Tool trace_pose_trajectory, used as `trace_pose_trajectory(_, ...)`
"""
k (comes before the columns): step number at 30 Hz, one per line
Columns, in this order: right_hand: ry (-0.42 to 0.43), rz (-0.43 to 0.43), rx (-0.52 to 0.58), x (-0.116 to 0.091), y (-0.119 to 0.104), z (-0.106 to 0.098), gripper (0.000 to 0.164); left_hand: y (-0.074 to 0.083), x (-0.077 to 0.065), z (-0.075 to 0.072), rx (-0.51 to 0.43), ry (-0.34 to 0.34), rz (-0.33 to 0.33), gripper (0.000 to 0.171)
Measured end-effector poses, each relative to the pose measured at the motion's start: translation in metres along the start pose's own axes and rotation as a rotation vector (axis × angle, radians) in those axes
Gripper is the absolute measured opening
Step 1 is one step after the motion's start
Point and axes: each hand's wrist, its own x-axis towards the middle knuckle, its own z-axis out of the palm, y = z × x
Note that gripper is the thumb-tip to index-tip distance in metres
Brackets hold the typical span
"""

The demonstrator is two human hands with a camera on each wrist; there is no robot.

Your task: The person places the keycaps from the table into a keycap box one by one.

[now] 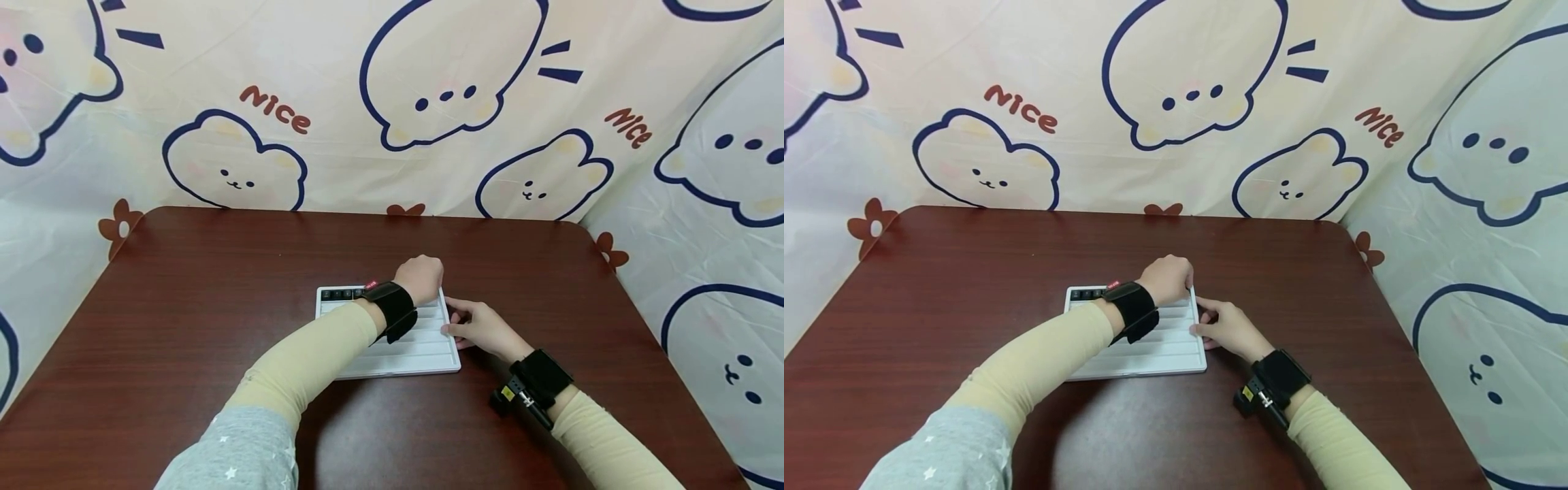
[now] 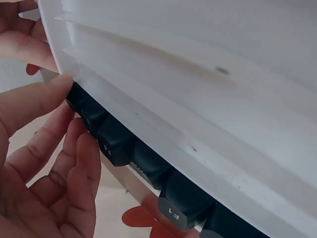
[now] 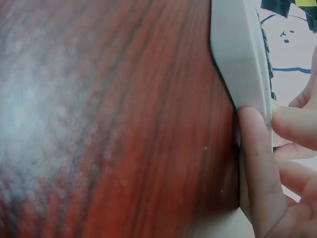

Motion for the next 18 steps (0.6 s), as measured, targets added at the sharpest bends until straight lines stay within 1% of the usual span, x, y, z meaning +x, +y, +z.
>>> trace_pose_trajectory(10, 0.001, 0.0, -0.001, -0.0001, 0.0008, 0.0, 0.063, 0.0003, 0.0003, 0.0022, 0.021, 0.019, 0.021, 0.02)
trace_pose_trajectory(14, 0.003, -0.001, -0.001, -0.0007, 0.0008, -0.0003, 0.063, 0.0001, 0.0011, 0.0027, 0.059, 0.027, 0.026, 0.02)
trace_pose_trajectory(18, 0.003, -0.001, 0.001, -0.0006, 0.0011, 0.0, 0.063, 0.0007, 0.0011, 0.0027, 0.106, 0.03, 0.01, 0.02)
